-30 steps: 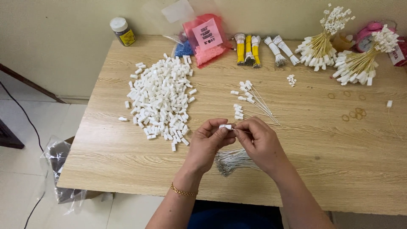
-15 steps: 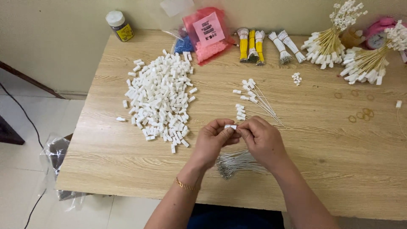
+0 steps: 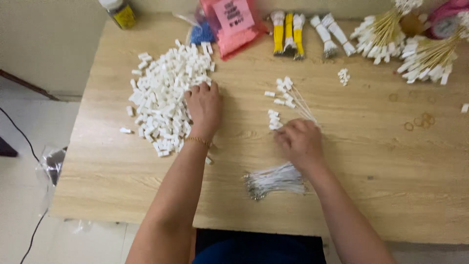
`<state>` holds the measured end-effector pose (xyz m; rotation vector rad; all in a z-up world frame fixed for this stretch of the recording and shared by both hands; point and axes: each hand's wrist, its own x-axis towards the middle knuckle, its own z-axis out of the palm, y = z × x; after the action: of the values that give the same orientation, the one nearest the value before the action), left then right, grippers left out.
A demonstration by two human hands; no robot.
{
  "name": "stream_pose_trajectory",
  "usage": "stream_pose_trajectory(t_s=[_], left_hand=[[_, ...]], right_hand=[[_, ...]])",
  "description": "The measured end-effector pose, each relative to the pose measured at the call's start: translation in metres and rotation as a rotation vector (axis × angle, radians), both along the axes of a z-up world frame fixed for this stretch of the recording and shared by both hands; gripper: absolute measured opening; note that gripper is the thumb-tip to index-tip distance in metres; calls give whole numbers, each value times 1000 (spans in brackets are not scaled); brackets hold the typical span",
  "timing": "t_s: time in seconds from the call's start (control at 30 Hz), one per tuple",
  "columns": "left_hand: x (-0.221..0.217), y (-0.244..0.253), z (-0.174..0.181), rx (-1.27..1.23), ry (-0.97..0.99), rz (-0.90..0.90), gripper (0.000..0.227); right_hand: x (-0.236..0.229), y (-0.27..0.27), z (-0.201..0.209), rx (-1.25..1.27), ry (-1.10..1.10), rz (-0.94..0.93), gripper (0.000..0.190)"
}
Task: Assembling small white plastic caps onto thin wires at a workbench
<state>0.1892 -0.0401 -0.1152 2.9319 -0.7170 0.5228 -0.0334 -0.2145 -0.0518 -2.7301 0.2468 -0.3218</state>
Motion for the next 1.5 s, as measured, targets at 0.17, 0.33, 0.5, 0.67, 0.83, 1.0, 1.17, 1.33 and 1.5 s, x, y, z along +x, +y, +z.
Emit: stream_pose_trajectory(t_s=[0.17,0.33,0.5,0.67,0.83,1.0,1.17,1.33,1.5], left_hand=[[-8,-2,9,-24,2,-12,10],[-12,0,-1,-109,-136,-116,10],[-44,0,49,-478,38,-276,36],[-99,22,76,-1048,559,-281,29],[-151,34,78,-1512,1117,-179,29],[-169,28,71,-1786,1303,-218,25],[-179,22,87,-1827,1354,-242,24],[-188,21,94,-1802,1352,-322,24],[-194,21,102,-1780,1337,-350,19]], right_hand=[[-19,36,3,97,395,251,15],[-22,44,-22,-83,321,284,19],[-15,40,-23,-83,316,330,22],[-21,31,20,168,257,246,14],[-22,24,42,375,87,184,8],[-24,40,72,478,-128,127,11],[-33,47,84,543,-213,109,8],[-37,47,82,582,-256,74,7],[-41,55,95,644,-257,43,6]])
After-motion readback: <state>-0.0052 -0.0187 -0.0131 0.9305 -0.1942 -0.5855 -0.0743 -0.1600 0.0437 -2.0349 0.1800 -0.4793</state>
